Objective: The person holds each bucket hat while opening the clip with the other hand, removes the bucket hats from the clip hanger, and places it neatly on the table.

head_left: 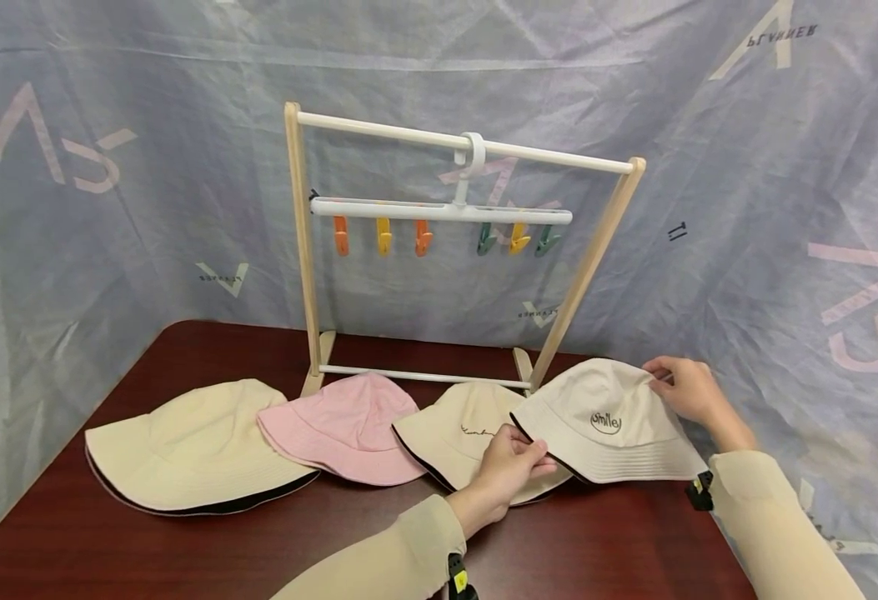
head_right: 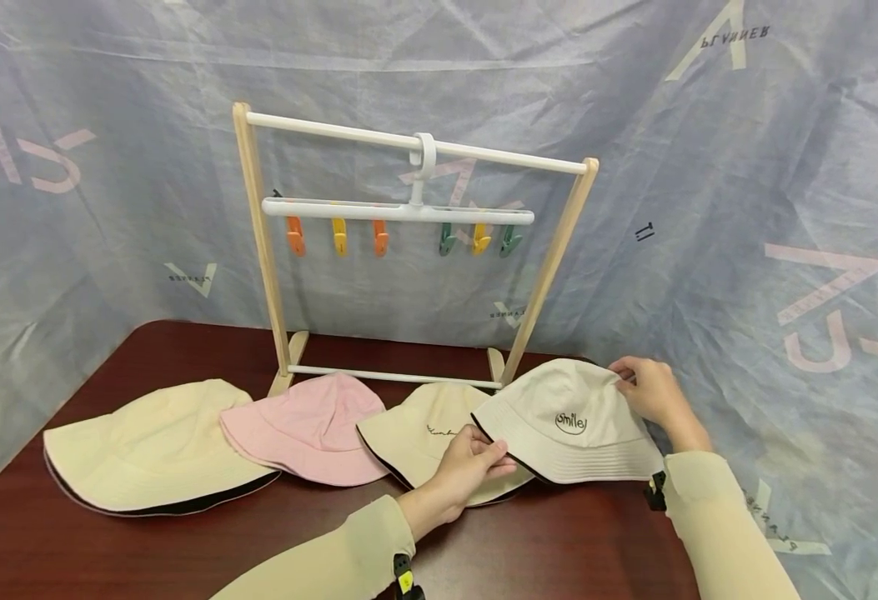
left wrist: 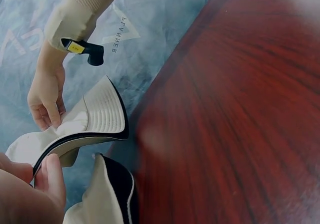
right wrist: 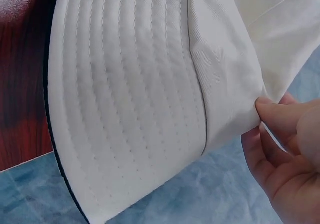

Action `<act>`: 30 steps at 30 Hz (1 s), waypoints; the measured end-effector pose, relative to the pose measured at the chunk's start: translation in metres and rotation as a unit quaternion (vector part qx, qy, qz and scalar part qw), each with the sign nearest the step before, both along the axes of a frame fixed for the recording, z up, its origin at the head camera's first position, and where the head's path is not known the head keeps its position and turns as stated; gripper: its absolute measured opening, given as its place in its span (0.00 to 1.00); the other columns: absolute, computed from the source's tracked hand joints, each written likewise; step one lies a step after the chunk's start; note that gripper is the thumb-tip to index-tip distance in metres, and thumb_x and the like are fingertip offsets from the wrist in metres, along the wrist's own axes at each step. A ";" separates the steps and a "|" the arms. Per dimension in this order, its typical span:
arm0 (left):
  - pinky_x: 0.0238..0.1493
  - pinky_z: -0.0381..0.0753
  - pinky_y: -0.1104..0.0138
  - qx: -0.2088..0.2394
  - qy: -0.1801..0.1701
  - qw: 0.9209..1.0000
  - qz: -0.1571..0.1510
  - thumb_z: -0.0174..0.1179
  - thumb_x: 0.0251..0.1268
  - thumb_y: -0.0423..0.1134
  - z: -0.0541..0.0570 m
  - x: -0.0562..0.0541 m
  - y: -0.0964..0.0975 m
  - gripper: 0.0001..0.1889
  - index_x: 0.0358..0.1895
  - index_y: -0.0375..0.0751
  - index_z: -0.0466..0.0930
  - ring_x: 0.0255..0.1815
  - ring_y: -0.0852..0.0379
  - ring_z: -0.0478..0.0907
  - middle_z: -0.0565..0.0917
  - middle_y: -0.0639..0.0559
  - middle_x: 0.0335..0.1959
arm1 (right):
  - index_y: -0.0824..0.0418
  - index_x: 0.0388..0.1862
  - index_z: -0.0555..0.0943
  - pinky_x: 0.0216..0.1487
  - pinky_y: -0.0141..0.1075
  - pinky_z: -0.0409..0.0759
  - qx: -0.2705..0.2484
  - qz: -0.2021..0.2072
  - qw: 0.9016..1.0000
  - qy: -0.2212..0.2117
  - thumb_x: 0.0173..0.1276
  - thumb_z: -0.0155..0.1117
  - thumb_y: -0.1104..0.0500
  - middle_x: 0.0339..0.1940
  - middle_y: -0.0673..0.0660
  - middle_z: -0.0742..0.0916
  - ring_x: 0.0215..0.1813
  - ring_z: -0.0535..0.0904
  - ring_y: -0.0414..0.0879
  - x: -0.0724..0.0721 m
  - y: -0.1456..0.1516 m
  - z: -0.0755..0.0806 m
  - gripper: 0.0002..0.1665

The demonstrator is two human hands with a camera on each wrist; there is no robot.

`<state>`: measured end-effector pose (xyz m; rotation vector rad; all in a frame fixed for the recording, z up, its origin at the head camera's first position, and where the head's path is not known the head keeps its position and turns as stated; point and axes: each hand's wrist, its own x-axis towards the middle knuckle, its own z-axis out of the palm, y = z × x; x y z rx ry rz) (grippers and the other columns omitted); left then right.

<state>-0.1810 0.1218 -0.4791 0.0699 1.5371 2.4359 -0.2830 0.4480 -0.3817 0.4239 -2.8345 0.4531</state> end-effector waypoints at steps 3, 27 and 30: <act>0.48 0.90 0.62 -0.001 -0.007 1.000 0.000 0.64 0.76 0.30 -0.003 0.001 0.005 0.10 0.47 0.35 0.71 0.37 0.52 0.90 0.82 0.42 0.38 | 0.69 0.49 0.88 0.45 0.59 0.85 0.004 0.001 1.000 -0.003 0.69 0.70 0.70 0.39 0.66 0.91 0.40 0.89 0.63 -0.002 0.002 -0.004 0.11; 0.44 0.91 0.61 -0.025 -0.050 0.998 -0.025 0.64 0.74 0.26 -0.016 0.003 0.008 0.07 0.44 0.31 0.73 0.36 0.50 0.91 0.88 0.36 0.35 | 0.63 0.43 0.91 0.46 0.64 0.79 -0.029 -0.073 0.996 0.042 0.70 0.65 0.71 0.38 0.62 0.92 0.43 0.86 0.66 -0.019 -0.009 -0.066 0.10; 0.44 0.91 0.61 -0.034 -0.053 0.998 -0.023 0.64 0.74 0.26 -0.018 0.002 0.008 0.07 0.43 0.30 0.74 0.38 0.45 0.92 0.89 0.36 0.35 | 0.64 0.43 0.91 0.46 0.65 0.79 -0.037 -0.082 0.995 0.045 0.70 0.65 0.72 0.38 0.64 0.92 0.43 0.86 0.67 -0.021 -0.014 -0.071 0.10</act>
